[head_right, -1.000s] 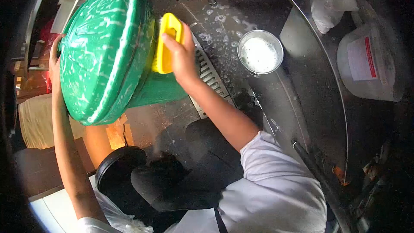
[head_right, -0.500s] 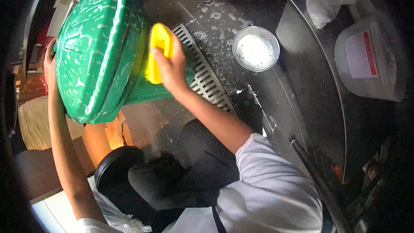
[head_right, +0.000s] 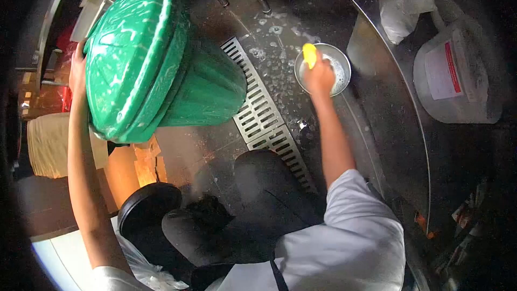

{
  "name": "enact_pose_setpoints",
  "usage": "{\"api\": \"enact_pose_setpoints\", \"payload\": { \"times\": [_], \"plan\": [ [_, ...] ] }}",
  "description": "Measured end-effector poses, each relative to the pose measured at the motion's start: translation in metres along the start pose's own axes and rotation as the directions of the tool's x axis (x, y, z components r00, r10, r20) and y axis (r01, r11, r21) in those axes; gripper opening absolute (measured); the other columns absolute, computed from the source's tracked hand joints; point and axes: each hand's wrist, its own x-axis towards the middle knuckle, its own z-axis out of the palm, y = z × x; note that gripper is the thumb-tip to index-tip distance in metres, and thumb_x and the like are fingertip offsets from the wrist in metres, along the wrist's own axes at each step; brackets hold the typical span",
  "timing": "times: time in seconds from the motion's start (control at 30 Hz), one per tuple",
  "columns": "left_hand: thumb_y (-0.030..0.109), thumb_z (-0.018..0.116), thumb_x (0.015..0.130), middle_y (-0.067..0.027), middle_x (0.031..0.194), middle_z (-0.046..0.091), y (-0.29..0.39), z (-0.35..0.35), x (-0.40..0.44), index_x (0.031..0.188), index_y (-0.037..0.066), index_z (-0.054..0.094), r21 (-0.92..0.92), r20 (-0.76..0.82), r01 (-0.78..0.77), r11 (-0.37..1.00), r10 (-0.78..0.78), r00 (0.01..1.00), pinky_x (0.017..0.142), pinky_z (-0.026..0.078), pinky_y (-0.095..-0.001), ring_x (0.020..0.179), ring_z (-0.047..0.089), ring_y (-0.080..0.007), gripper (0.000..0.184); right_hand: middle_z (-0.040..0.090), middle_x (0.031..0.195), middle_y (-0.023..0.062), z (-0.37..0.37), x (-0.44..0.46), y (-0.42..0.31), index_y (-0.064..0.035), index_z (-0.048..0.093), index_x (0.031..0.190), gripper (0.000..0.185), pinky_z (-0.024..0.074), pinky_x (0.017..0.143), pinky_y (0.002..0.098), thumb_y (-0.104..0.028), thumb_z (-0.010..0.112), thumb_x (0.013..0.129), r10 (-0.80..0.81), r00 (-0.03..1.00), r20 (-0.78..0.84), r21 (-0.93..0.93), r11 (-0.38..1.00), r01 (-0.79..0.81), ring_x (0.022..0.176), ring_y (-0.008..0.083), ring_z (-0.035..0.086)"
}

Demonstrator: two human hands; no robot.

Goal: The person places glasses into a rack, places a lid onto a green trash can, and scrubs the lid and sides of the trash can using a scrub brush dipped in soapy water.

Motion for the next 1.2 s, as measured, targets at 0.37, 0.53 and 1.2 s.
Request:
{"api": "enact_pose_setpoints", "payload": {
  "times": [0.37,0.53,1.2],
  "plan": [
    [0.027,0.061,0.096,-0.0193,0.138,0.058,-0.021,-0.006,0.026,0.14,0.003,0.052,-0.271,0.006,-0.488,0.83,0.508,0.861,0.11,0.039,-0.0385,0.13,0.054,-0.0283,0.051,0.073,0.111,0.0171,-0.002,0.009,0.0,-0.0031,0.057,0.132,0.064,0.0536,0.089,0.0424,-0.033,0.08,0.081,-0.094,0.984,0.15,0.475,0.88,0.012,0.101,0.0314,0.071],
    [0.028,0.064,0.095,-0.0186,0.119,0.066,0.0,-0.014,0.025,0.126,0.0,0.058,-0.357,0.102,-0.335,0.872,0.393,0.914,0.098,0.046,-0.0365,0.111,0.062,-0.0244,0.043,0.063,0.114,0.0052,-0.084,-0.05,-0.2,-0.0121,0.051,0.139,0.05,0.0566,0.076,0.0309,-0.018,0.07,0.093,-0.327,0.93,0.168,0.949,-0.201,-0.242,0.101,0.0152,0.065],
    [0.023,0.061,0.099,-0.0064,0.111,0.065,0.007,0.001,0.035,0.126,-0.003,0.059,-0.589,0.143,-0.166,0.791,0.304,0.942,0.092,0.046,-0.0279,0.102,0.057,-0.0118,0.038,0.065,0.114,0.0056,0.026,-0.049,-0.189,-0.0039,0.059,0.124,0.042,0.0487,0.089,0.0301,-0.019,0.074,0.088,-0.075,0.953,0.294,0.947,-0.111,-0.301,0.101,0.0151,0.062]
  ]
}}
